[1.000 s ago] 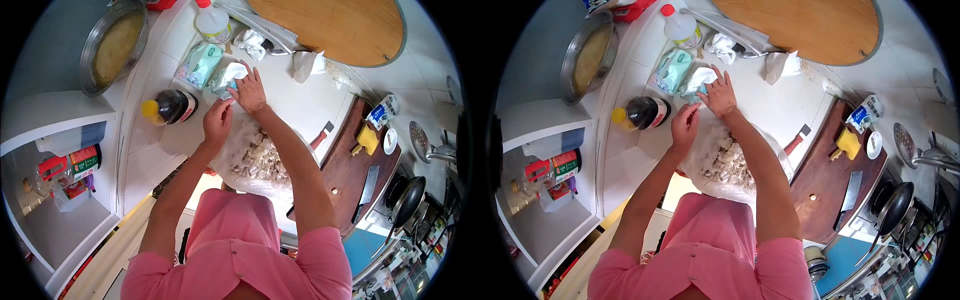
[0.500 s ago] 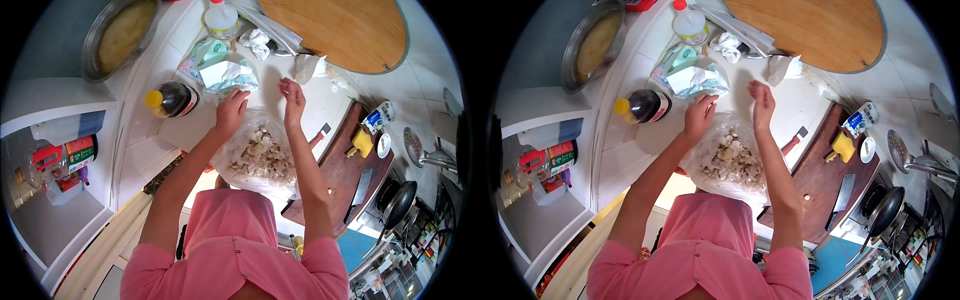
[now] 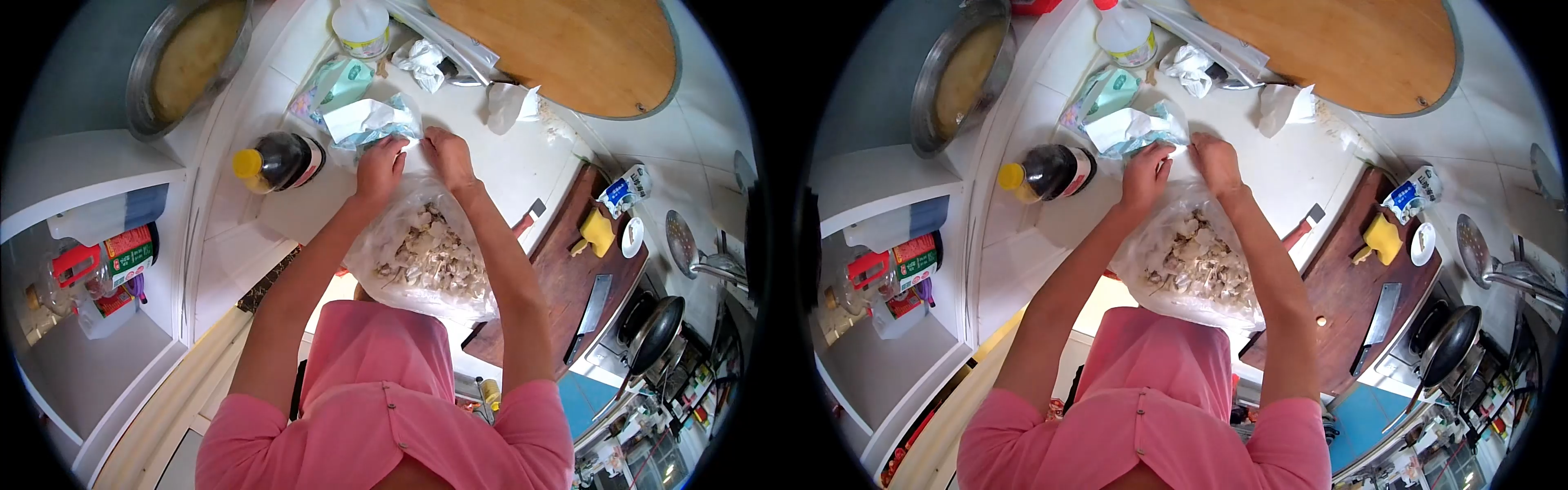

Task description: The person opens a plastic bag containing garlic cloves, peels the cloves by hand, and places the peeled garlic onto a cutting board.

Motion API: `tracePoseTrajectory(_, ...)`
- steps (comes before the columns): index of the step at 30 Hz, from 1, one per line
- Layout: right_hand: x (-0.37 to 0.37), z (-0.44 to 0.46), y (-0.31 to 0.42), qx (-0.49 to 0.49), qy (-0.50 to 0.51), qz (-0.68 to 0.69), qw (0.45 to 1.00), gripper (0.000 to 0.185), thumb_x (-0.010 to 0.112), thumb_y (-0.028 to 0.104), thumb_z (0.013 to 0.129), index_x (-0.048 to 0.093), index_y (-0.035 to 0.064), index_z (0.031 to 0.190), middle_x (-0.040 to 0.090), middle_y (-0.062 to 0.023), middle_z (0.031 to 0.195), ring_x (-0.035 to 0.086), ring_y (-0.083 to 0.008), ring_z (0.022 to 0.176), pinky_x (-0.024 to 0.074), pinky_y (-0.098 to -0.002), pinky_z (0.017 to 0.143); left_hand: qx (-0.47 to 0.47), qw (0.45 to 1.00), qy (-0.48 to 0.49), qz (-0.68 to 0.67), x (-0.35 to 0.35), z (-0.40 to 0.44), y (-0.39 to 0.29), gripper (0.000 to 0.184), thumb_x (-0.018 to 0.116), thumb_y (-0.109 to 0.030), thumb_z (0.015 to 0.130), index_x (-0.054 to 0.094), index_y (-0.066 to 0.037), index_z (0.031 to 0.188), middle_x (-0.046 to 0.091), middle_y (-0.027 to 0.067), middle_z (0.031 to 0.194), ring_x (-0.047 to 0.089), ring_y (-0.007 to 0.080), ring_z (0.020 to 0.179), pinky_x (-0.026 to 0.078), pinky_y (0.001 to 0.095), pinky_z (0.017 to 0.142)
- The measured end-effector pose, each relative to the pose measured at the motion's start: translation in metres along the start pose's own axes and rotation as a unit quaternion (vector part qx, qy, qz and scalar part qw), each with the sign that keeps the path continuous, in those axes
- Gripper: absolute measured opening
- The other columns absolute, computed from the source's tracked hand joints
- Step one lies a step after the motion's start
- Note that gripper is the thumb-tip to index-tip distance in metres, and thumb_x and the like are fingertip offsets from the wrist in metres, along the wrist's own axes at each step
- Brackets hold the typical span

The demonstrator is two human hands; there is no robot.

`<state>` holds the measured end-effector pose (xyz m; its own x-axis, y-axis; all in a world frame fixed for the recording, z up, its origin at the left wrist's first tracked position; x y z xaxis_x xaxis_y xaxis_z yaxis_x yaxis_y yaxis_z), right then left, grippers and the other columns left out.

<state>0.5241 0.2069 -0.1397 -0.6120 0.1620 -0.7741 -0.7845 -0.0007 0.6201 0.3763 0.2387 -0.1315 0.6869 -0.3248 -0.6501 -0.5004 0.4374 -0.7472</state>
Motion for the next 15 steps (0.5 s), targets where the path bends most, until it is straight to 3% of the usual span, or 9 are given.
tracePoseTrajectory(3, 0.004, -0.002, -0.003, 0.017, -0.012, -0.001, 1.000, 0.008, 0.058, 0.010, 0.082, 0.056, 0.0031, 0.083, 0.062, -0.0193, 0.083, 0.059, -0.0388, 0.079, 0.0462, -0.0447, 0.069, 0.000, 1.000, -0.001, -0.021, -0.002, -0.001, 0.001, 0.022, 0.060, -0.006, 0.078, 0.063, -0.006, 0.100, 0.061, 0.0140, 0.090, 0.060, 0.0320, 0.076, 0.048, 0.0412, 0.067)
tracePoseTrajectory(6, -0.014, -0.012, -0.005, 0.116, -0.031, 0.066, 0.991, 0.006, 0.056, 0.007, 0.083, 0.056, 0.0018, 0.080, 0.060, -0.0195, 0.074, 0.059, -0.0366, 0.070, 0.0464, -0.0415, 0.064, -0.005, 0.999, 0.002, -0.036, -0.006, 0.000, -0.003, 0.022, 0.060, -0.003, 0.079, 0.063, -0.005, 0.100, 0.061, 0.0136, 0.087, 0.059, 0.0287, 0.068, 0.047, 0.0375, 0.063)
tracePoseTrajectory(9, -0.032, -0.035, -0.012, 0.195, -0.060, 0.146, 0.968, 0.013, 0.054, 0.008, 0.089, 0.055, 0.0010, 0.077, 0.057, -0.0126, 0.063, 0.055, -0.0244, 0.057, 0.0445, -0.0331, 0.056, -0.035, 0.997, 0.015, -0.073, -0.019, -0.009, -0.012, 0.020, 0.062, -0.005, 0.078, 0.062, -0.006, 0.099, 0.059, 0.0110, 0.085, 0.058, 0.0277, 0.069, 0.047, 0.0379, 0.063)
tracePoseTrajectory(12, -0.054, -0.062, 0.009, 0.254, -0.077, 0.338, 0.903, 0.025, 0.051, 0.018, 0.096, 0.052, 0.0060, 0.074, 0.045, 0.0034, 0.060, 0.042, -0.0037, 0.057, 0.0357, -0.0221, 0.050, -0.043, 0.992, 0.009, -0.115, -0.043, -0.028, -0.034, 0.021, 0.063, -0.003, 0.078, 0.062, -0.005, 0.099, 0.058, 0.0094, 0.081, 0.056, 0.0220, 0.062, 0.046, 0.0327, 0.059)
tracePoseTrajectory(15, -0.071, -0.087, 0.052, 0.332, -0.083, 0.496, 0.798, 0.025, 0.049, 0.017, 0.097, 0.052, 0.0072, 0.074, 0.049, 0.0021, 0.065, 0.042, -0.0049, 0.056, 0.0405, -0.0212, 0.053, -0.043, 0.989, 0.001, -0.141, -0.062, -0.054, -0.055, 0.022, 0.062, 0.000, 0.078, 0.062, -0.004, 0.100, 0.057, 0.0077, 0.079, 0.053, 0.0167, 0.057, 0.043, 0.0275, 0.054)
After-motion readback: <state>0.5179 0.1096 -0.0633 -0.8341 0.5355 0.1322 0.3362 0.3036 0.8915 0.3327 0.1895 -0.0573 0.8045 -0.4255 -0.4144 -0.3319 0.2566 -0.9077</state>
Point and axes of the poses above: each hand's wrist, its own z-axis towards the middle knuckle, its own x-axis out of the palm, y = z × x, the point moved 5 cm from there along z, towards the middle knuckle
